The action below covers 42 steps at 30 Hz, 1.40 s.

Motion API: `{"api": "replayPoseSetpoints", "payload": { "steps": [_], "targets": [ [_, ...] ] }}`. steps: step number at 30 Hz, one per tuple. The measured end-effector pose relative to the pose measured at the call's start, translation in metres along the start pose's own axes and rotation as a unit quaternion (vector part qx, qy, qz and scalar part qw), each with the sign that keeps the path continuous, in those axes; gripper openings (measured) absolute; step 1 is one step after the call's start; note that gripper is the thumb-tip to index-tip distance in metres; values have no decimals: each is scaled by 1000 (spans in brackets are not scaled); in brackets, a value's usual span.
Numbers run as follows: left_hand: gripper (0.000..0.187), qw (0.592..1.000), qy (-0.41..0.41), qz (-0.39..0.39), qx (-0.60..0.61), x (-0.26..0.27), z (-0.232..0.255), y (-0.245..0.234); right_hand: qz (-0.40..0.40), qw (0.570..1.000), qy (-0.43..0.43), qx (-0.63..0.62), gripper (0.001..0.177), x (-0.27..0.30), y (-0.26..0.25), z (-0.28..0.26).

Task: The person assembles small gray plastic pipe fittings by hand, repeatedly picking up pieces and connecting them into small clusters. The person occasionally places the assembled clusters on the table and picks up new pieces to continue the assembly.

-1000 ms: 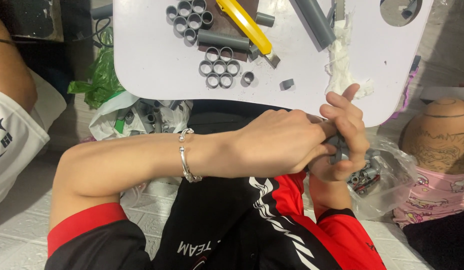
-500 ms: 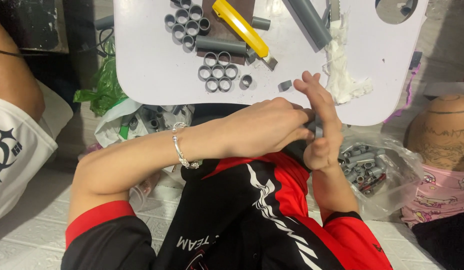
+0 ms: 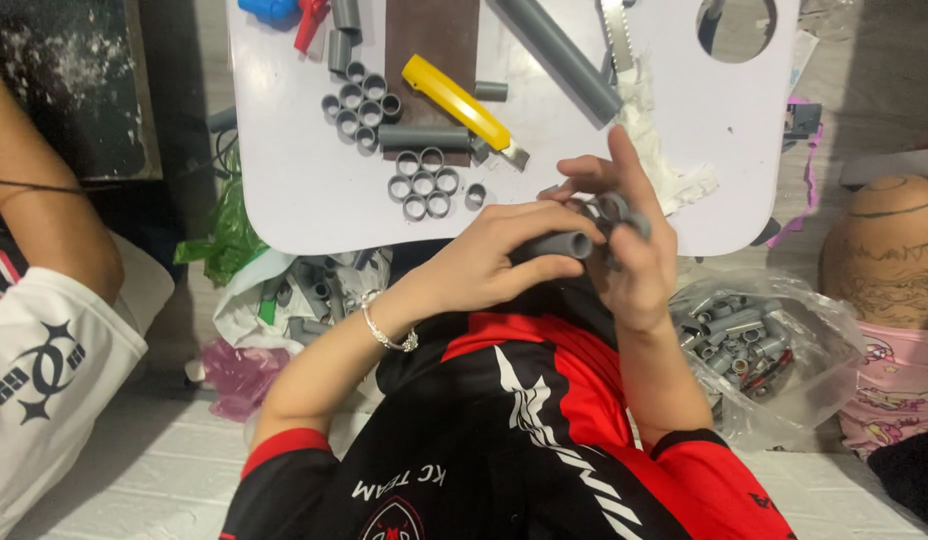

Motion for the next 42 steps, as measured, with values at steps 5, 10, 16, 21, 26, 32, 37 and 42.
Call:
{"api": "replayPoseSetpoints", "payload": {
  "steps": [5, 10, 16, 21, 26, 32, 37, 42],
  "targets": [
    [30, 998, 9, 60, -3, 17, -13, -10, 66, 996, 64, -16, 66, -6, -10, 10],
    [31, 989, 5, 135, -60, 52, -18, -37, 33, 960, 2, 277, 70, -13, -18, 6],
    [33, 962, 2, 256, -93, 91, -11, -74, 58, 926, -26, 373, 77, -36, -11, 4],
    [29, 948, 11, 301, -103, 102, -13, -83, 92, 897, -67, 427, 69, -48, -7, 8],
    [34, 943, -8, 318, -102, 100, -5, -82, 69, 862, -113, 489, 52, -38, 5, 17],
    [33, 942, 6, 327, -71, 98, -12, -83, 17, 838, -130, 530, 48, -21, 34, 30],
    [54, 922, 22, 371, 112, 101, -32, -76, 12, 836, -133, 533, 42, -17, 31, 29],
    [59, 902, -20, 365, 229, 91, -35, -73, 27, 836, -138, 530, 41, -13, 26, 27]
  ]
}}
Point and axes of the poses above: each hand's wrist, its own x-axis away from the middle knuckle, its own y-axis out of the palm, z = x × y, the point moved 3 cm from there along -x, towards the middle knuckle, and after that the axes turned 11 degrees about y, right-handed, at the moved point
